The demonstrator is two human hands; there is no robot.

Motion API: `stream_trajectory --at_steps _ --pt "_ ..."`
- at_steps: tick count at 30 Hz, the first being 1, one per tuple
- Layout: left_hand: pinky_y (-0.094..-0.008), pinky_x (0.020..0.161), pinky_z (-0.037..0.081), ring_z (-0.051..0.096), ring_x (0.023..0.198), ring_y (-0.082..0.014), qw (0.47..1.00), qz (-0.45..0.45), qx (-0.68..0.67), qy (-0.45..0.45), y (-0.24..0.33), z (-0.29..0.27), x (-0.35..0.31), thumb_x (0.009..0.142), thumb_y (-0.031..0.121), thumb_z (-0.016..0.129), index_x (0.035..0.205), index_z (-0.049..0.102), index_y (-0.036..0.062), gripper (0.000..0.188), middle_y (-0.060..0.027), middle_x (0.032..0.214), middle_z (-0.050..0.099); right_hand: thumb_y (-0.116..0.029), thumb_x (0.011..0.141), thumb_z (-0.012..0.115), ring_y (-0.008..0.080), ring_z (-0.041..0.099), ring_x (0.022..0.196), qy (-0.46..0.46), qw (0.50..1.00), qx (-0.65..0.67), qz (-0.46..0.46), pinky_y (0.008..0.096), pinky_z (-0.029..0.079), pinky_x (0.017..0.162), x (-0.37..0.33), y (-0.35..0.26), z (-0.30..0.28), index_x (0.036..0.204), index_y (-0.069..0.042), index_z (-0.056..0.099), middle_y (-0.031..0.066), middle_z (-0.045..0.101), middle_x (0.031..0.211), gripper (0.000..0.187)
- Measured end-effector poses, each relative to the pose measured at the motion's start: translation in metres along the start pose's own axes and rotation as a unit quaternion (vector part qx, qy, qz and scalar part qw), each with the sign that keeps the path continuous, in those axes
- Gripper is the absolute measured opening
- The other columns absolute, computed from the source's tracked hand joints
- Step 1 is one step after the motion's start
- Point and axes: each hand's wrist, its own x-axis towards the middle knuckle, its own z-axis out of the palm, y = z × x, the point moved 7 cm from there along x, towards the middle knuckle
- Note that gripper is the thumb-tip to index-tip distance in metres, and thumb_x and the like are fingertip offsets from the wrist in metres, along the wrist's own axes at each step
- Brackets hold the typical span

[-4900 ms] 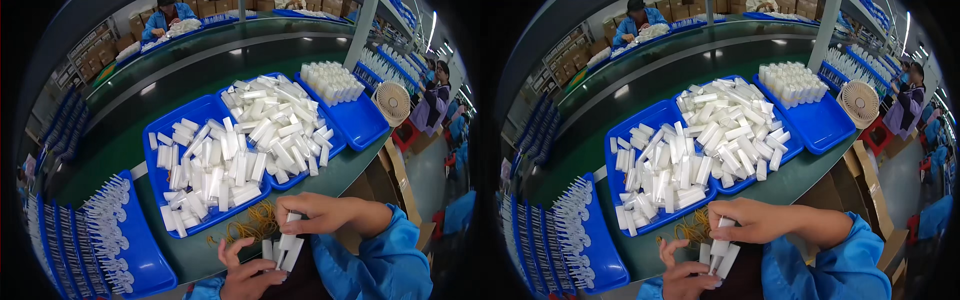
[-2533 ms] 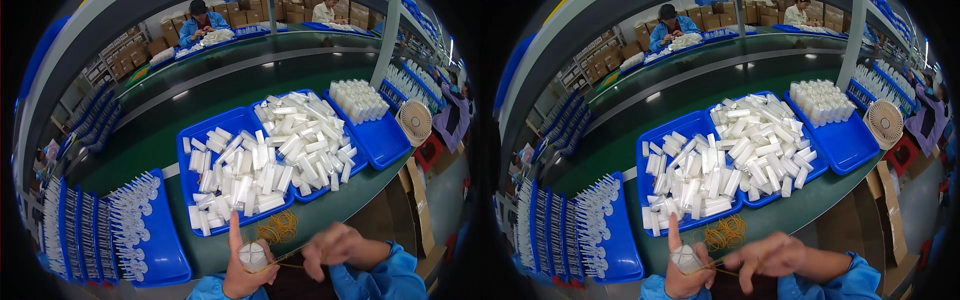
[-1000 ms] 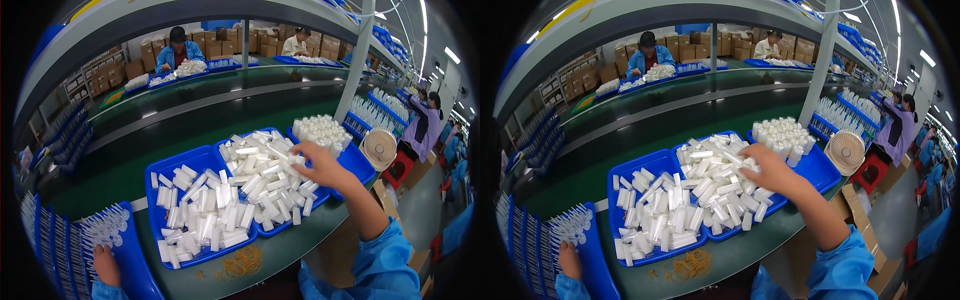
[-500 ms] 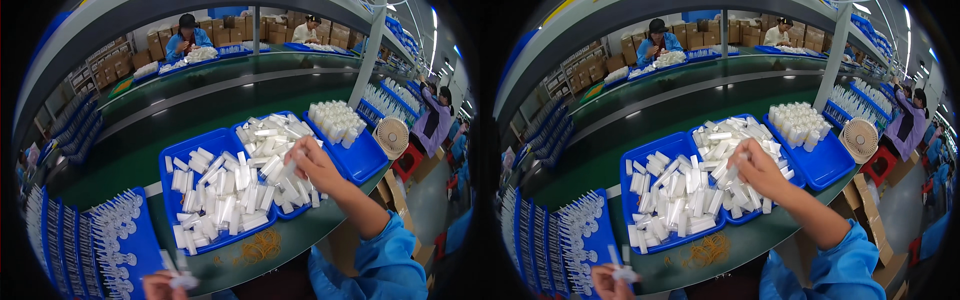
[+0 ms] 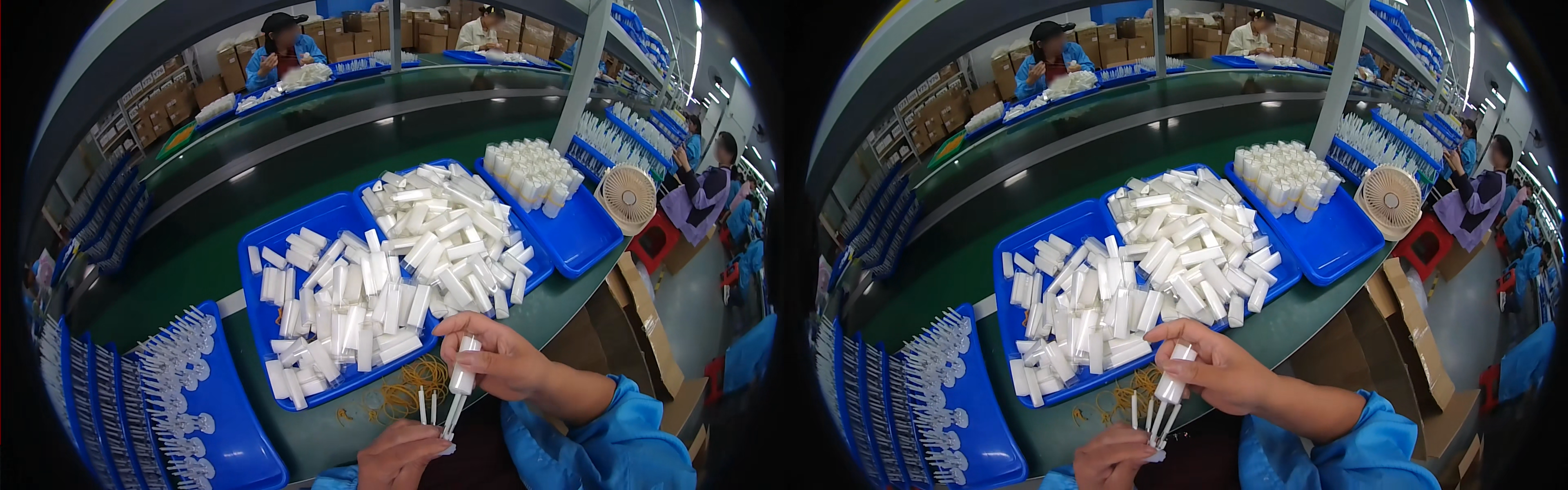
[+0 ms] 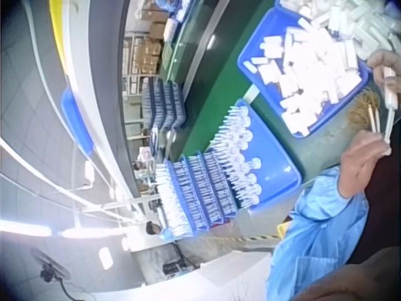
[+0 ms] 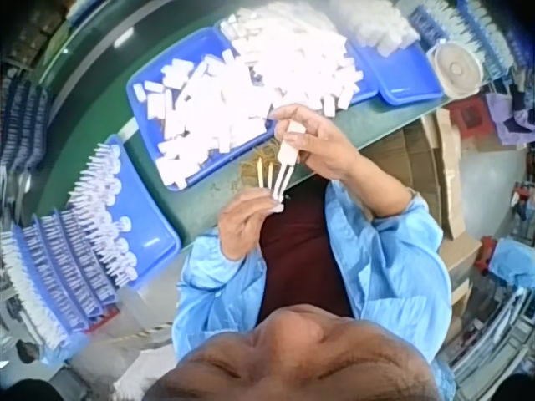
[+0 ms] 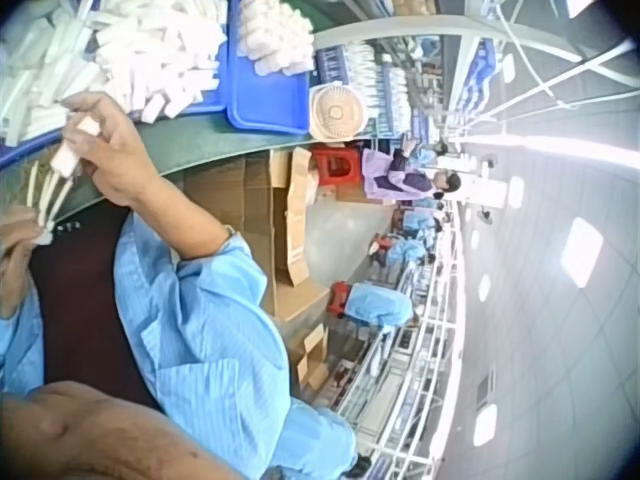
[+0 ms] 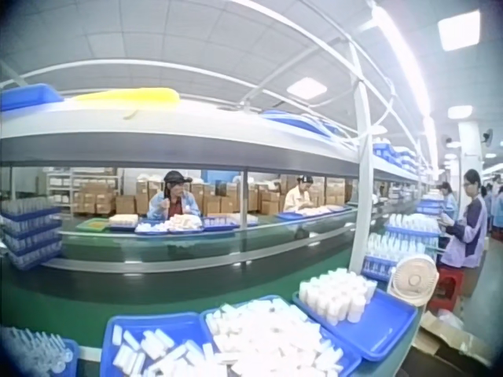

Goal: The worker is assembling small white reed diffuser or inhaler components, inserting sticks into plastic tubes and bundling them with rubber bands on a production line.

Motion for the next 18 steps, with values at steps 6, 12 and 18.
stream_trajectory --at_steps 6,12,18 --pt "-0.0308 0.069 0.049 0.062 0.078 -0.0257 0.999 -0.031 -0.031 -0.005 -0.005 -0.001 0.0 0.076 -0.002 0.064 0.084 0.064 0.0 0.008 -0.0137 0.085 0.064 -0.014 0.087 0.058 0.0084 0.053 0.081 -0.018 0.998 0.058 0.023 0.0237 0.045 0.071 0.0 0.007 -0.002 0.11 -0.006 0.045 0.0012 0.051 0.094 0.028" --pt "-0.0308 0.07 0.048 0.061 0.078 -0.025 0.999 -0.051 -0.008 0.0 -0.011 -0.007 0.002 0.077 -0.002 0.063 0.084 0.064 0.0 0.008 -0.0127 0.084 0.064 -0.017 0.089 0.055 0.0121 0.052 0.077 -0.01 0.877 -0.477 -0.059 0.0248 0.041 0.067 -0.006 -0.022 0.006 0.099 -0.005 0.044 0.0052 0.053 0.088 0.019" --pt "-0.0326 0.07 0.048 0.061 0.076 -0.0244 0.999 0.002 -0.014 -0.034 -0.009 -0.003 -0.001 0.077 -0.004 0.06 0.082 0.065 0.0001 0.008 -0.0113 0.082 0.064 -0.023 0.092 0.048 0.0167 0.05 0.076 -0.044 0.966 -0.253 0.024 0.0283 0.04 0.069 -0.008 -0.004 -0.001 0.095 -0.003 0.043 0.0085 0.049 0.084 0.021"
